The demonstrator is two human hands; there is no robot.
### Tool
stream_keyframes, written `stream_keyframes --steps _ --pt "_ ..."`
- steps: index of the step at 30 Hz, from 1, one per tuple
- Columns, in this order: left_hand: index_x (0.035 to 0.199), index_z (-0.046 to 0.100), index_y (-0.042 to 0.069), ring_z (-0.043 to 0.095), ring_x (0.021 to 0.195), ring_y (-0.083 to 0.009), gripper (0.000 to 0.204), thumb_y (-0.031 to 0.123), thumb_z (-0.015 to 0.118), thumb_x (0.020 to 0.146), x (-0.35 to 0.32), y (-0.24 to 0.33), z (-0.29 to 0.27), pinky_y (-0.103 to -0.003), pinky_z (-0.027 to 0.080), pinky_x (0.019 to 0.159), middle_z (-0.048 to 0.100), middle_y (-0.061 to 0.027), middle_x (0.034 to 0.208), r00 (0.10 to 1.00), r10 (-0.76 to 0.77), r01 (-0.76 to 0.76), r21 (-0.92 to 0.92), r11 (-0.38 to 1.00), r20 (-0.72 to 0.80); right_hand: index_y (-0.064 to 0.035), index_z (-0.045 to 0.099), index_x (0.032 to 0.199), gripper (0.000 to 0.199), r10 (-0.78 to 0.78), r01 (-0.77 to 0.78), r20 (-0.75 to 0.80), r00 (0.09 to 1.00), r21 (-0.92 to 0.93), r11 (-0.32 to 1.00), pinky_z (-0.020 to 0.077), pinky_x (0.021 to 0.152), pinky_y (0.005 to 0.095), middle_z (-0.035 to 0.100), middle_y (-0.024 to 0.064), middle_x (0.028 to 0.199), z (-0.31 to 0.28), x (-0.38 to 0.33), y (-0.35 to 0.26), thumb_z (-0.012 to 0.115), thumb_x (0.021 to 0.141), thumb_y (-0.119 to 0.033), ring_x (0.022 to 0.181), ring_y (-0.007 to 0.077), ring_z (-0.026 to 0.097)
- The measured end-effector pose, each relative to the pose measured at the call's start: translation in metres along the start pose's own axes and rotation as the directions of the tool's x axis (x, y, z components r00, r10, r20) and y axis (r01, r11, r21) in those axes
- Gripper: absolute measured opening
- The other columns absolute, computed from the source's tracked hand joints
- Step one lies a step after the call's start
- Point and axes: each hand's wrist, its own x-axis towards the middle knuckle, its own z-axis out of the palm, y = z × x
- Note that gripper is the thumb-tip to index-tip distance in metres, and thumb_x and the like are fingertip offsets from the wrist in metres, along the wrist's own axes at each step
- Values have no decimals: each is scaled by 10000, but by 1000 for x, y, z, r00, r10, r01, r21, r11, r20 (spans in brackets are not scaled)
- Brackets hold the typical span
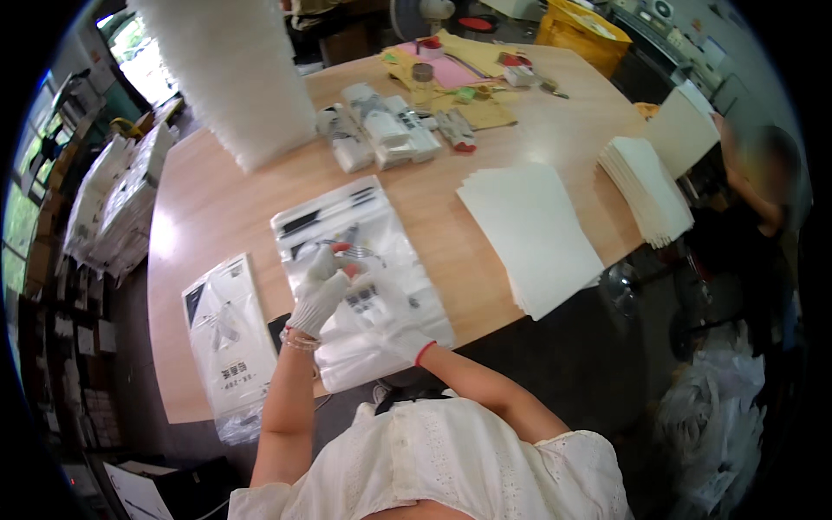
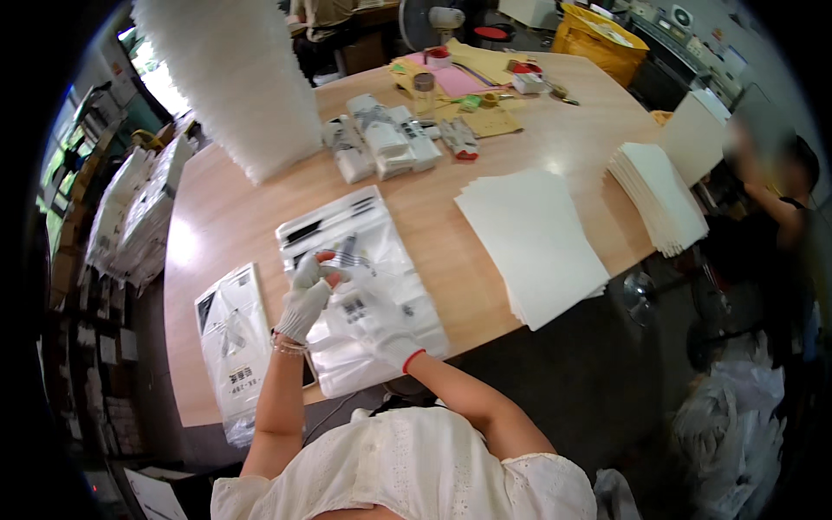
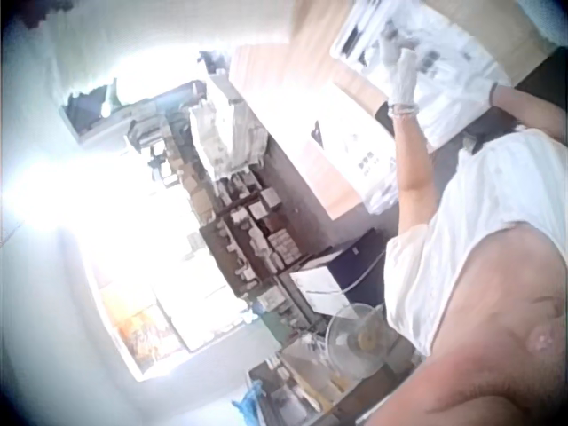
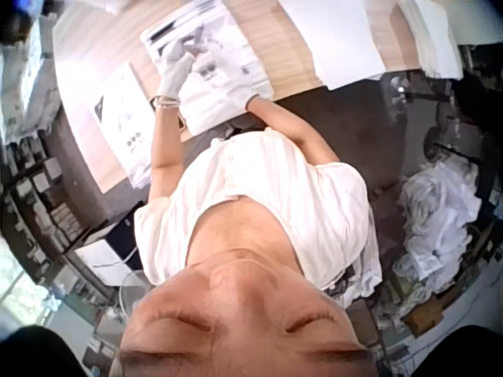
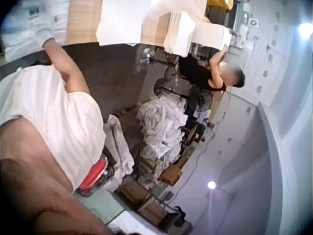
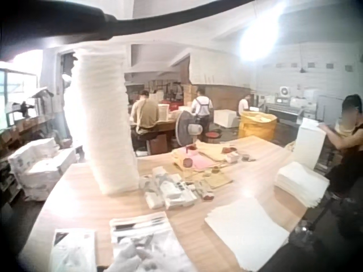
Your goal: The person repeatedly picks up stacks of white paper sheets and places them into clear plastic packaging sleeves on a table. The person then folds the top of each sleeve to seal it and sets the packaged item aside. This process is repeated for multiple stacks throughout the clip.
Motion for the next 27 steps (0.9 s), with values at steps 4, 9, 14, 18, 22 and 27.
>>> stream_keyframes --steps 4,9,14,18,22,27 --pt "1172 491 17 591 774 -240 405 83 617 792 -16 -12 2 -328 477 699 632 -110 935 854 518 -343 701 625 -44 -60 519 1123 293 -152 156 -55 987 71 985 458 811 384 582 156 1003 -66 -67 47 550 838 -124 941 326 561" --pt "1127 530 30 611 881 -289 436 20 676 716 -56 -7 16 -346 486 786 624 -118 988 721 657 -441 586 680 -221 -51 321 1340 848 327 -348 -166 930 -678 647 313 1030 418 395 214 1296 -174 -149 149 746 637 -261 1211 380 371" --pt "986 590 26 622 865 -205 279 -77 601 726 -87 -7 80 -288 488 769 635 -97 915 856 501 -513 343 787 130 -77 474 1203 611 411 -371 35 911 -367 853 457 840 367 583 138 1078 -236 -148 167 714 682 -287 974 292 568" --pt "1073 552 48 604 925 -213 231 87 571 845 -83 -46 159 -328 487 817 618 -81 1008 864 12 117 -222 968 503 -94 605 879 215 202 -213 -72 977 -450 867 481 654 391 618 93 818 -232 -150 163 616 784 -287 756 282 608" --pt "1146 518 31 584 937 -205 362 226 618 857 -59 -85 205 -345 482 861 567 -88 1099 590 -193 802 -541 253 784 -78 595 755 152 -150 138 -10 989 -331 933 475 630 394 587 109 755 -190 -151 43 539 828 -199 702 300 589" --pt "1093 568 -9 579 872 -183 333 182 560 820 -77 -70 171 -327 480 766 606 -82 957 771 -377 476 -72 876 514 -40 593 950 261 212 -142 -194 958 324 935 508 675 340 607 100 887 -163 -210 107 493 896 -275 776 215 605"
